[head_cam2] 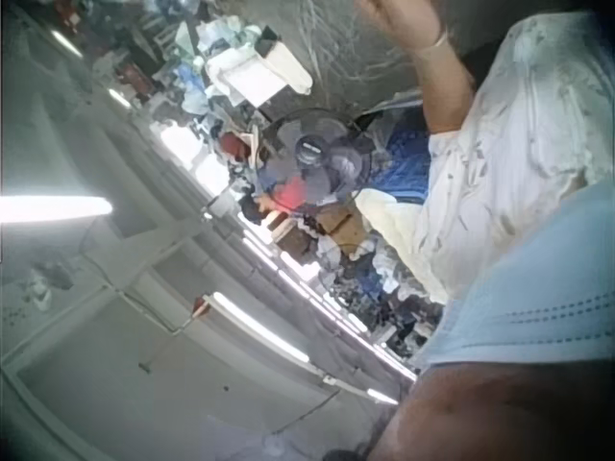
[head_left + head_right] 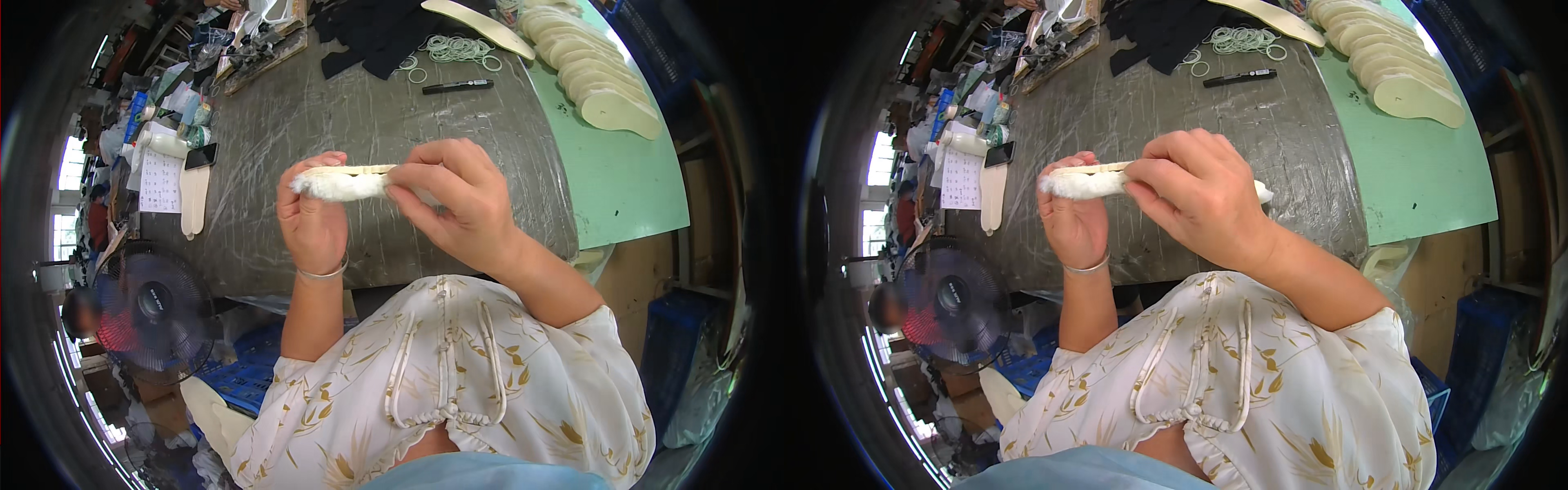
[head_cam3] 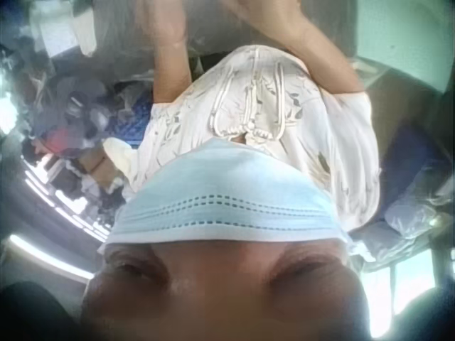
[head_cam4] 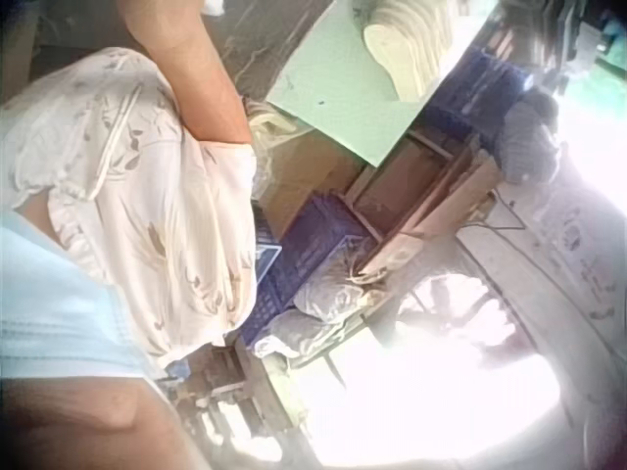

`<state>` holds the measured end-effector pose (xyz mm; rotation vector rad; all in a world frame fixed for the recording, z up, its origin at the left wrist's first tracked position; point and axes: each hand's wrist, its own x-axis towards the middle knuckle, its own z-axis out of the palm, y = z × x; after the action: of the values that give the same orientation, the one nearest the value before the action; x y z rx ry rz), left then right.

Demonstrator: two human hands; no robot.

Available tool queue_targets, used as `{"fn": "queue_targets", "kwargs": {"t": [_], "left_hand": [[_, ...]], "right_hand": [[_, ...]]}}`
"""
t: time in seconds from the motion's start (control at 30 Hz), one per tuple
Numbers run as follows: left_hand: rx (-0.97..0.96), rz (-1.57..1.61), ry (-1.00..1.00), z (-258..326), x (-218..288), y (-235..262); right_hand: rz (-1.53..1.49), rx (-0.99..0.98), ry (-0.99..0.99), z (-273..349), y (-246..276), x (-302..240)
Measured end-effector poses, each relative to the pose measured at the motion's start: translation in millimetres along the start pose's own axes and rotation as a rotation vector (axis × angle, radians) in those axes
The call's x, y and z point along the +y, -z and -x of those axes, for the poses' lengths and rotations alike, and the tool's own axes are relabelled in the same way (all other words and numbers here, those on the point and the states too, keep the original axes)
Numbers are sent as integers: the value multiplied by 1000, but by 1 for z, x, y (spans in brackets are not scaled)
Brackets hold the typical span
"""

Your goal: The recorder is inspecting and assembling white foam shoe insoles in a shoe manufacturing facility.

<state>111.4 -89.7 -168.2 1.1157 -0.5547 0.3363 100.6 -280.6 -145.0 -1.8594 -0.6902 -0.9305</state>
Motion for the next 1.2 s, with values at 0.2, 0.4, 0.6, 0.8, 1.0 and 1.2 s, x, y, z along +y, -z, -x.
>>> {"fn": "queue_targets", "kwargs": {"t": [0.2,0.4,0.6,0.8,1.0,1.2], "left_hand": [[11,-20,7,2,-1,-4],[-5,9,-27,5,-6,2],[-60,-77,-13,7,-3,-8],[-46,-20,66,17,-4,-4],[-42,-32,234,14,-2,-7],[64,53,245,7,-14,3]], "right_hand": [[51,29,68,-1,-4,4],[-52,-27,-71,-8,-2,5],[-197,-124,-64,-16,6,-4],[-217,-155,-87,-10,3,-4],[-202,-126,-121,-7,2,-2],[-620,-245,-507,-4,22,20]]}}
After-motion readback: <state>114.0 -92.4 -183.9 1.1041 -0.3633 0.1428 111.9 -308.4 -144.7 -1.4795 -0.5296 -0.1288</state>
